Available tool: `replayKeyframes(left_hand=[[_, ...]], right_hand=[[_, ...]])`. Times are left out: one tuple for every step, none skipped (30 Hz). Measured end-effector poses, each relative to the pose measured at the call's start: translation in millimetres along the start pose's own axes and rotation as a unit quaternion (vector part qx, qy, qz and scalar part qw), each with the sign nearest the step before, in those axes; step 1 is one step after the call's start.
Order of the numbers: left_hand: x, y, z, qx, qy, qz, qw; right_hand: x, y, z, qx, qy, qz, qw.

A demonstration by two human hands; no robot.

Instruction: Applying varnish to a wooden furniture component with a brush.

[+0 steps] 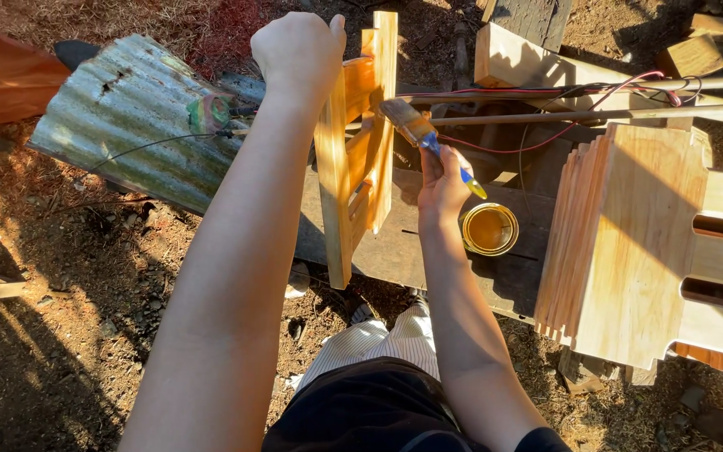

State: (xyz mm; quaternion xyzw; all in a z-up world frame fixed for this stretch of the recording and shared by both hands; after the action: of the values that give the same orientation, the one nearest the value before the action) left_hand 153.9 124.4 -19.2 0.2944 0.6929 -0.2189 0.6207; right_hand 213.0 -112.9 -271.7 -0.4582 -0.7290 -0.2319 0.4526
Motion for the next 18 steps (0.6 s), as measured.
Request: replayKeyframes(left_hand=[[0.0, 2.3, 0.1, 0.000, 0.000, 0.000, 1.000], [1.0, 4.6, 2.3, 0.001, 0.010, -0.001, 1.000], [2.2, 7.1, 4.8, 0.001, 0.021, -0.002, 1.000], [-0.1, 6.6, 6.3, 0.003, 0.021, -0.002, 1.000], [-2.3, 6.2, 7.6, 0.003, 0.021, -0.003, 1.000], [-3.2, 4.4, 8.4, 0.002, 0.022, -0.005, 1.000], [2.7, 7.7, 8.1, 0.004, 0.023, -0.007, 1.000], [4.3, 11.7, 8.0, 0.005, 0.021, 0.022, 1.000], [5.6, 15.6, 7.5, 0.005, 0.019, 0.051, 0.999], [4.4, 15.1, 8.0, 0.006, 0.019, 0.051, 0.998], [5.1, 15.2, 8.0, 0.003, 0.027, 0.030, 0.999], [4.9, 15.6, 6.5, -0.003, 0.036, 0.010, 0.999], [5.0, 16.8, 5.6, -0.004, 0.036, 0.012, 0.999], [6.6, 17.2, 4.8, -0.006, 0.029, 0.008, 1.000], [8.3, 17.6, 4.2, -0.008, 0.022, 0.004, 1.000], [8.1, 17.6, 4.2, -0.008, 0.023, 0.004, 1.000], [8.4, 17.9, 4.2, -0.009, 0.021, 0.000, 1.000], [8.3, 19.0, 5.0, -0.010, 0.020, -0.004, 1.000]], right_hand=[[-0.2, -0.1, 1.4, 0.000, 0.000, 0.000, 1.000], [-5.6, -2.1, 2.2, 0.001, -0.017, 0.038, 0.999], [-11.2, -4.2, 2.7, 0.003, -0.033, 0.077, 0.996], [-4.8, -2.6, 4.1, 0.002, -0.033, 0.078, 0.996], [2.6, -0.6, 4.4, -0.004, -0.052, 0.069, 0.996], [9.1, -0.7, 5.7, -0.009, -0.071, 0.060, 0.996], [16.1, 0.1, 0.8, -0.009, -0.071, 0.063, 0.995], [29.8, 5.0, -5.1, -0.017, -0.070, 0.007, 0.997], [44.0, 9.0, -10.9, -0.024, -0.070, -0.048, 0.996], [41.2, 11.7, -16.0, -0.025, -0.070, -0.048, 0.996], [40.6, 14.2, -21.3, -0.030, -0.070, -0.067, 0.995], [41.3, 18.0, -25.9, -0.035, -0.070, -0.087, 0.993], [36.8, 20.4, -23.3, -0.035, -0.069, -0.090, 0.993], [28.3, 20.9, -22.2, -0.047, -0.077, -0.059, 0.994], [19.6, 21.4, -21.1, -0.059, -0.086, -0.029, 0.994], [22.3, 19.6, -17.9, -0.059, -0.086, -0.029, 0.994], [28.4, 18.4, -14.8, -0.054, -0.126, -0.059, 0.989], [34.5, 18.0, -12.0, -0.051, -0.167, -0.088, 0.981]])
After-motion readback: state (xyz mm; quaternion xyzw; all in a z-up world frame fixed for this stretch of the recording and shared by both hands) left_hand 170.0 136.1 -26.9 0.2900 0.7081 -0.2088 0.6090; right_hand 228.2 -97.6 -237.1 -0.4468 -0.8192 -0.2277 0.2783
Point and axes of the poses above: each hand's wrist, its own y-axis towards the middle knuckle, its own x-axis out of the palm, z = x × y, the point moved 5 cm from there along y, towards the middle knuckle, and after that the axes turned 13 degrees about -z, right-handed, at the moved point
